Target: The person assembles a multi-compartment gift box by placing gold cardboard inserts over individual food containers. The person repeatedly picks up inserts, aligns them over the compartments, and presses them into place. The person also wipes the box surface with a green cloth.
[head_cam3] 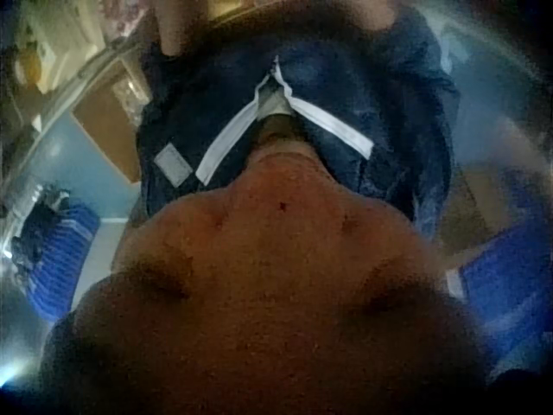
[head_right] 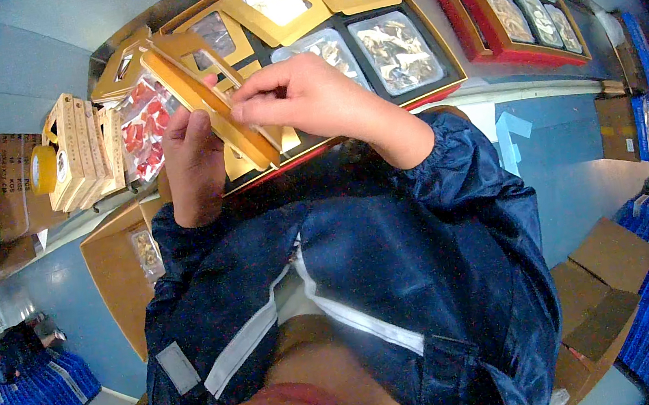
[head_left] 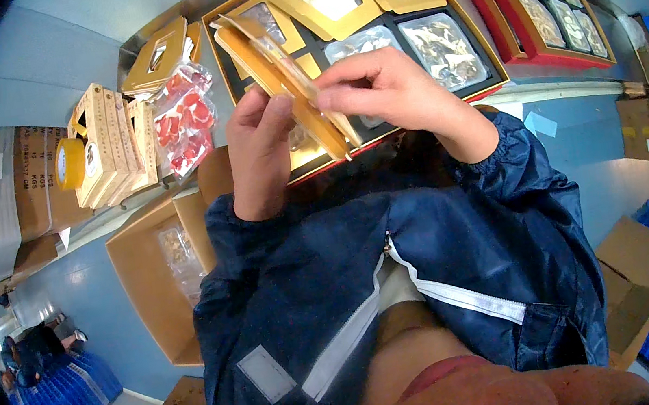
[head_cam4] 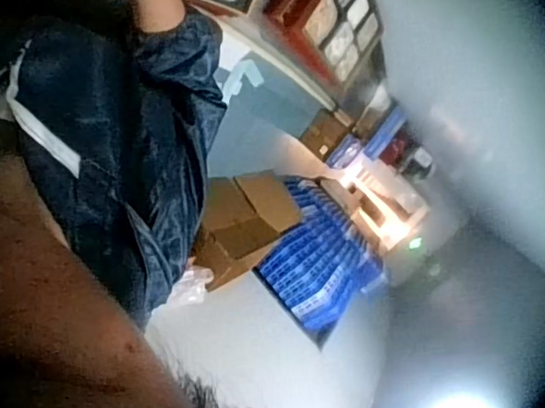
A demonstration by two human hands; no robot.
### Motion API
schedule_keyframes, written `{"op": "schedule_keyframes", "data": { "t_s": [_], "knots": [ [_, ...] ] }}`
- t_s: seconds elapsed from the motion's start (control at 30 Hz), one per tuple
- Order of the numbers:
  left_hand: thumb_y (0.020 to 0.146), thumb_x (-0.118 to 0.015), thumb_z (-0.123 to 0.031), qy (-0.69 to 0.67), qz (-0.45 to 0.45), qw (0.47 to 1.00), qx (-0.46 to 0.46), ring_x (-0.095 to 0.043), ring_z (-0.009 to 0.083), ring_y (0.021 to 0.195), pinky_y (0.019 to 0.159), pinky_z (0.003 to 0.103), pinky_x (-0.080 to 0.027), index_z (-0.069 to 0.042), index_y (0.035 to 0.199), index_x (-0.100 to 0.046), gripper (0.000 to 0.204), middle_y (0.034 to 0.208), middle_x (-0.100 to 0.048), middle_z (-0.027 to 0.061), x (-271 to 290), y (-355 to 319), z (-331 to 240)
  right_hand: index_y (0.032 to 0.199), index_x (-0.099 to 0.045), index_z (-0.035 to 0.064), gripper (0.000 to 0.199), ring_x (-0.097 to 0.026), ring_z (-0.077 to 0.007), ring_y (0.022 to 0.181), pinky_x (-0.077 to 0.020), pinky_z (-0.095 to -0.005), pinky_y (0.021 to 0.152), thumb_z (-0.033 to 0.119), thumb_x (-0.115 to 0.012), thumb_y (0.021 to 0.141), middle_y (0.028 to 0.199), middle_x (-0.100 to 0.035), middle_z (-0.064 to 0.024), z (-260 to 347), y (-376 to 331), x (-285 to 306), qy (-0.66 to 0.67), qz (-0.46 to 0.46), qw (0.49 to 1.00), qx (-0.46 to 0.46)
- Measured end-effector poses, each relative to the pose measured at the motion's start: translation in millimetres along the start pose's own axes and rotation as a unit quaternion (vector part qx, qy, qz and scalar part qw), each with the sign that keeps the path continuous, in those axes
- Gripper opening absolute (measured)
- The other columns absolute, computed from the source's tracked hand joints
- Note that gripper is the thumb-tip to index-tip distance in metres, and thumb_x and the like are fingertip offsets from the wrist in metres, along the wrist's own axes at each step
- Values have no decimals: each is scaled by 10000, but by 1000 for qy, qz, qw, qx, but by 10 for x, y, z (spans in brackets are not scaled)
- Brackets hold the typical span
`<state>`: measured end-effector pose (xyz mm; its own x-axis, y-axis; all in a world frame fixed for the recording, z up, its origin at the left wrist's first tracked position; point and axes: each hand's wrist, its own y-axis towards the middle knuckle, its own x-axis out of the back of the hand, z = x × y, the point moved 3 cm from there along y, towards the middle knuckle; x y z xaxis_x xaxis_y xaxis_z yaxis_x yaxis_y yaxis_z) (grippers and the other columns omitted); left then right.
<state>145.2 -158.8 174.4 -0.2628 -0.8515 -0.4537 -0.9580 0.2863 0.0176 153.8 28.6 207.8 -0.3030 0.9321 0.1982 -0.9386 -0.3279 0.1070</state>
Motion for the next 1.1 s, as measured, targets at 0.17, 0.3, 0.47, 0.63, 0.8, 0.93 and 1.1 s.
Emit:
{"op": "schedule_keyframes", "data": {
  "t_s": [0.17,0.3,0.47,0.63,0.8,0.93,1.1],
  "knots": [
    [1005,-613,-153,-8,-28,999,-15,-629,154,1078,985,311,-490,29,1374,-550,417,1171,-663,73,-10,7,-54,821,-731,51,189,-684,-281,674,-519,-336,583,220,-684,890,714,-673,-126,185,-58,392,-370,-232,876,205],
    [998,-629,-160,-10,-57,997,-53,-638,153,1054,968,327,-512,24,1391,-536,443,1168,-670,77,143,-1,-168,897,-768,50,142,-709,-229,660,-565,-308,584,186,-727,895,814,-736,-109,285,-50,646,-574,-316,727,206],
    [991,-626,-139,38,-59,995,-73,-644,165,1049,951,316,-522,48,1383,-526,446,1155,-666,95,72,-18,-145,1033,-759,66,286,-710,-242,713,-548,-312,611,319,-742,901,826,-729,-110,199,-48,235,-516,-168,826,156],
    [959,-647,-72,45,-30,997,-55,-636,158,1040,932,305,-508,62,1382,-528,459,1154,-666,83,-9,-6,-46,1059,-745,31,286,-650,-154,689,-509,-269,644,251,-770,878,786,-688,-66,237,-34,-78,-142,-40,986,82],
    [950,-668,-73,21,-13,999,-31,-629,152,1058,949,308,-497,51,1352,-564,433,1158,-666,71,-3,0,35,1067,-742,20,247,-614,-79,727,-489,-229,661,139,-787,854,799,-671,-18,108,-45,-97,4,-4,1000,-3],
    [959,-650,-74,3,7,999,-32,-633,159,1076,969,321,-491,50,1344,-572,412,1181,-669,72,4,12,64,960,-757,21,222,-620,-105,658,-494,-259,620,213,-785,853,705,-670,-64,24,-45,-78,48,-20,998,-34],
    [985,-598,-98,-22,-3,1000,-9,-627,183,1114,983,332,-488,62,1341,-565,392,1176,-675,107,-28,-38,-8,784,-681,29,152,-654,-320,684,-510,-377,610,164,-680,853,715,-636,-157,210,-91,26,-211,-131,956,158]
  ]
}}
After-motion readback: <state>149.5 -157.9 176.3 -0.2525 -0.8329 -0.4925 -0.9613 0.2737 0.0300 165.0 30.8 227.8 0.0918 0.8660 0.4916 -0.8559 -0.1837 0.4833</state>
